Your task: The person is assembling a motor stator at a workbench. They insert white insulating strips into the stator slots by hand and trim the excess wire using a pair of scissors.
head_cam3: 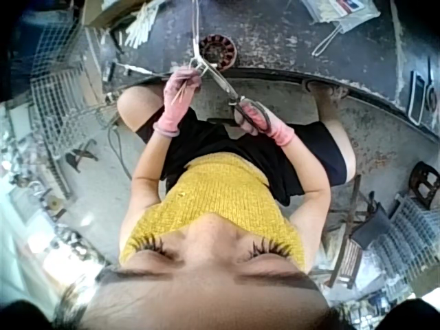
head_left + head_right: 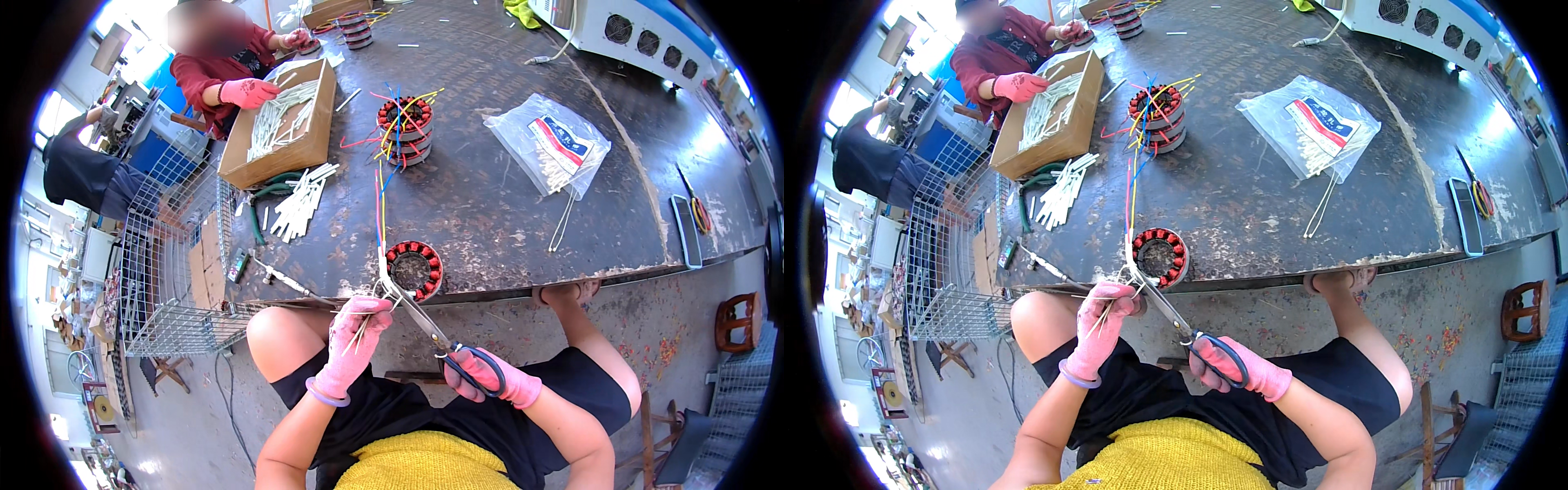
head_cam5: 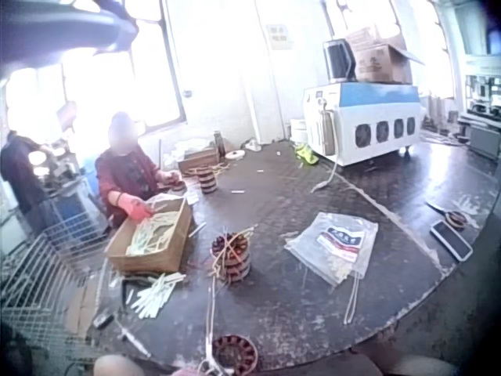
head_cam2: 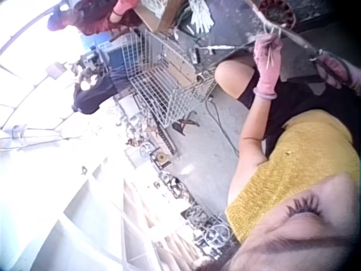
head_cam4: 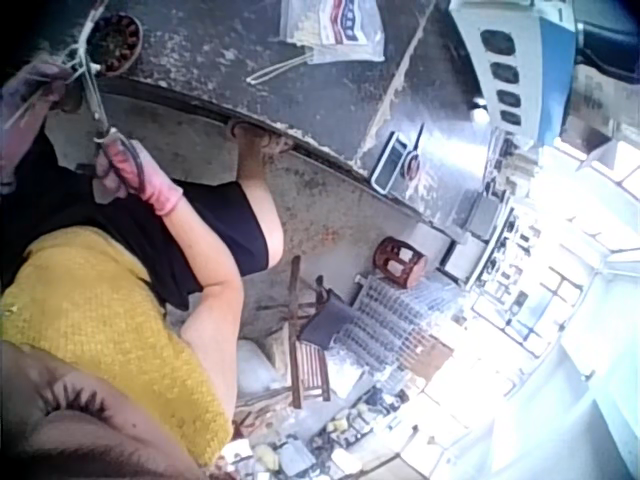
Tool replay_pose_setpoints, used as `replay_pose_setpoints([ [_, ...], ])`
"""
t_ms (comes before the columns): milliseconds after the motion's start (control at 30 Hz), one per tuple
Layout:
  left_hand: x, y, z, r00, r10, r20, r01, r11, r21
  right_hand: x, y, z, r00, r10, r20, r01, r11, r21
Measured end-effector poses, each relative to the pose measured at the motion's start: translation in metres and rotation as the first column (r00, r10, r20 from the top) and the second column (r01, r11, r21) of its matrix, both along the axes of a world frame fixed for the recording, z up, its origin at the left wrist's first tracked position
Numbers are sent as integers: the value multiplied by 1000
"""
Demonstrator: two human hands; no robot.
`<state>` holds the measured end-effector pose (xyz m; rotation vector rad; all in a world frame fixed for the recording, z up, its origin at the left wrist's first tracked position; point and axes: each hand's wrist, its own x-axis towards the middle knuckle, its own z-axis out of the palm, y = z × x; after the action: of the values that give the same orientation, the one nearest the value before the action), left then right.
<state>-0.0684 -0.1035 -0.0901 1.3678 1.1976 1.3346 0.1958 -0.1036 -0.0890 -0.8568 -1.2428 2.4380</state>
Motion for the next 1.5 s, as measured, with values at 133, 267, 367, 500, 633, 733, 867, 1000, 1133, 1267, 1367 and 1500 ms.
replay_pose_setpoints([
  [133, 5, 1, 6, 979, -14, 204, 32, 996, -85, 2, 0, 9, 1000, -12, 7, 11, 997, 75],
  [267, 5, 0, 12, 982, -2, 187, 25, 992, -122, 8, -9, 8, 1000, 11, 20, -12, 1000, 21],
  [367, 7, 1, 17, 978, 10, 208, 20, 990, -139, 7, -16, -1, 999, 39, -9, -39, 999, -18],
  [500, 7, 0, 19, 963, 34, 266, 18, 981, -192, -2, -10, -7, 999, 47, -19, -47, 999, 0],
  [633, 5, -1, 22, 973, 30, 229, 25, 972, -235, -9, -2, -8, 999, 33, -39, -31, 999, 43],
  [733, 4, -1, 20, 969, 26, 246, 34, 970, -239, -12, 1, -7, 999, 32, -30, -31, 999, 38],
  [867, 4, -1, 17, 965, 32, 261, 35, 968, -247, -18, 5, 0, 1000, 25, 6, -25, 999, 37],
  [1000, 5, 0, 18, 950, 32, 312, 47, 969, -244, -23, 7, 8, 994, 23, 111, -23, 1000, 1],
  [1133, 3, -1, 17, 953, 47, 301, 38, 961, -273, -25, 3, 9, 995, -6, 104, 7, 1000, -9],
  [1267, -3, -2, 11, 944, 61, 323, 20, 970, -243, -26, -3, 4, 995, 20, 96, -14, 998, -59],
  [1367, -6, -1, 13, 944, 81, 321, 7, 964, -266, -26, -8, 1, 999, 17, 30, -17, 1000, 20],
  [1500, -5, -1, 14, 943, 83, 321, 8, 962, -272, -28, -6, 0, 1000, 18, 11, -18, 998, 59],
])
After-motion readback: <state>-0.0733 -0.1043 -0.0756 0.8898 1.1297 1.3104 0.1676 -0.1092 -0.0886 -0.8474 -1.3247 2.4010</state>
